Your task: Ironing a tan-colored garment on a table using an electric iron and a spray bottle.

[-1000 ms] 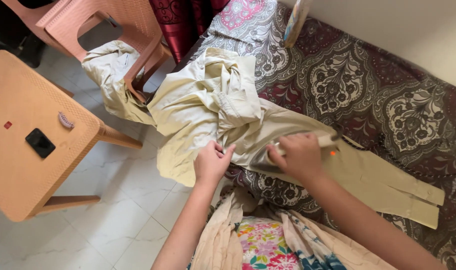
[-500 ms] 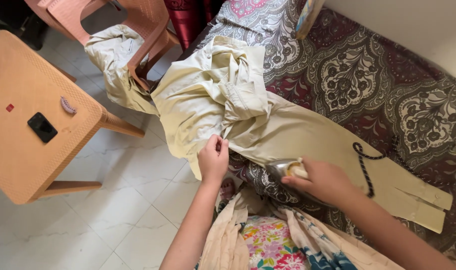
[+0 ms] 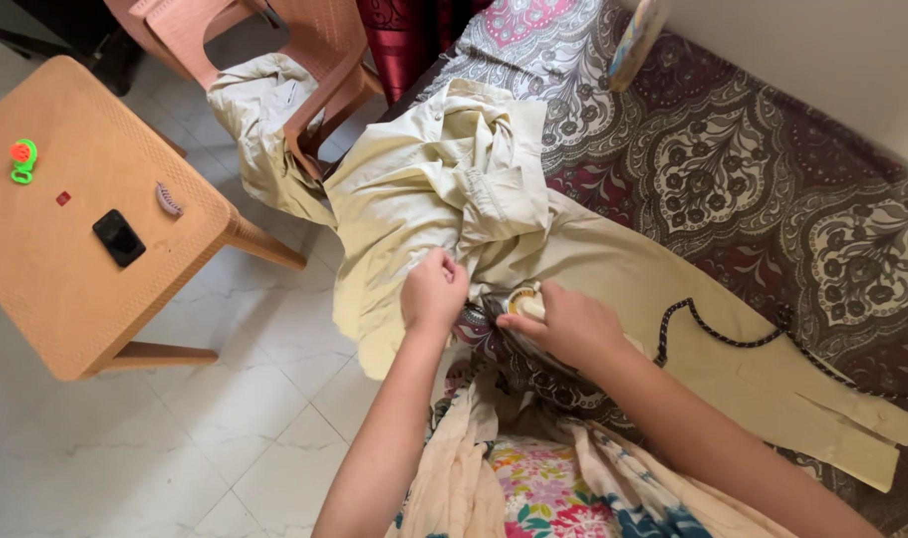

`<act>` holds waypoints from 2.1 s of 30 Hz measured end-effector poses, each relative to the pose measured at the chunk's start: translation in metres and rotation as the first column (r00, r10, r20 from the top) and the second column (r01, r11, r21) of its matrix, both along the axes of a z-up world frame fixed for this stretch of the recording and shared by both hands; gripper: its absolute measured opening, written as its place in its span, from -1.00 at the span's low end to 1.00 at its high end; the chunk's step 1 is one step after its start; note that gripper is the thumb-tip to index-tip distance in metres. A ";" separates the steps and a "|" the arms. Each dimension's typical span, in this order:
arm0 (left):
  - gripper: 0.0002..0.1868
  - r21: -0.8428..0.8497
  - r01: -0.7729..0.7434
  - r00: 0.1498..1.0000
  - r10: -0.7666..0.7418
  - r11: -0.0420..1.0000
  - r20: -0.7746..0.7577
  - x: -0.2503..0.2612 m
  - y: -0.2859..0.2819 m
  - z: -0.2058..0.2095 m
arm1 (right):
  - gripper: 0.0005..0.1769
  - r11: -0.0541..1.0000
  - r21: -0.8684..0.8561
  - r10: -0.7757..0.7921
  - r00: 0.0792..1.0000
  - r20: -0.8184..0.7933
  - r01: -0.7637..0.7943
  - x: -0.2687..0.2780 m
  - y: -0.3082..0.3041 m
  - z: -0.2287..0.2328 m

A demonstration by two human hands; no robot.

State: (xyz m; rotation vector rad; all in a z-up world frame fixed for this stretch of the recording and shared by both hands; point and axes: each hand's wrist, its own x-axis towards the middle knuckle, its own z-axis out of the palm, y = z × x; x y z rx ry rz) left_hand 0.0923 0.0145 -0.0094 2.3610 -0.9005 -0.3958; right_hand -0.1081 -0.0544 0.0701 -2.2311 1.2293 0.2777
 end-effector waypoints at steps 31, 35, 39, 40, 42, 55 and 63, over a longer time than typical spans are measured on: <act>-0.41 0.363 0.694 0.635 -0.766 0.622 0.099 -0.018 -0.056 0.011 | -0.07 0.997 -0.013 -0.081 0.968 -0.238 0.080 -0.121 -0.005 -0.003; -0.25 0.305 0.644 0.695 -0.703 0.701 0.149 -0.006 -0.043 0.012 | -0.27 0.913 -0.371 -0.211 0.975 -0.070 0.171 -0.114 0.013 -0.018; -0.22 0.279 0.580 0.732 -0.640 0.765 0.233 0.001 -0.038 -0.009 | -0.52 0.823 -0.495 -0.174 0.953 0.246 0.278 -0.098 0.013 -0.029; -0.22 0.279 0.583 0.730 -0.642 0.763 0.232 0.001 -0.041 -0.010 | -0.52 0.823 -0.495 -0.177 0.953 0.245 0.280 -0.090 0.010 -0.027; -0.25 0.487 0.511 0.727 -0.659 0.708 0.196 0.000 -0.046 -0.011 | -0.58 0.801 -0.548 -0.032 0.932 0.361 0.240 -0.073 0.004 -0.024; -0.26 0.346 0.522 0.760 -0.609 0.780 0.225 0.004 -0.024 0.030 | -0.49 0.804 -0.582 0.422 0.806 0.416 -0.121 0.004 -0.070 -0.015; -0.78 -0.138 0.593 0.791 -0.606 0.793 -0.079 0.017 -0.046 0.044 | -0.63 0.794 -0.602 0.450 0.750 0.485 -0.086 0.011 -0.029 -0.016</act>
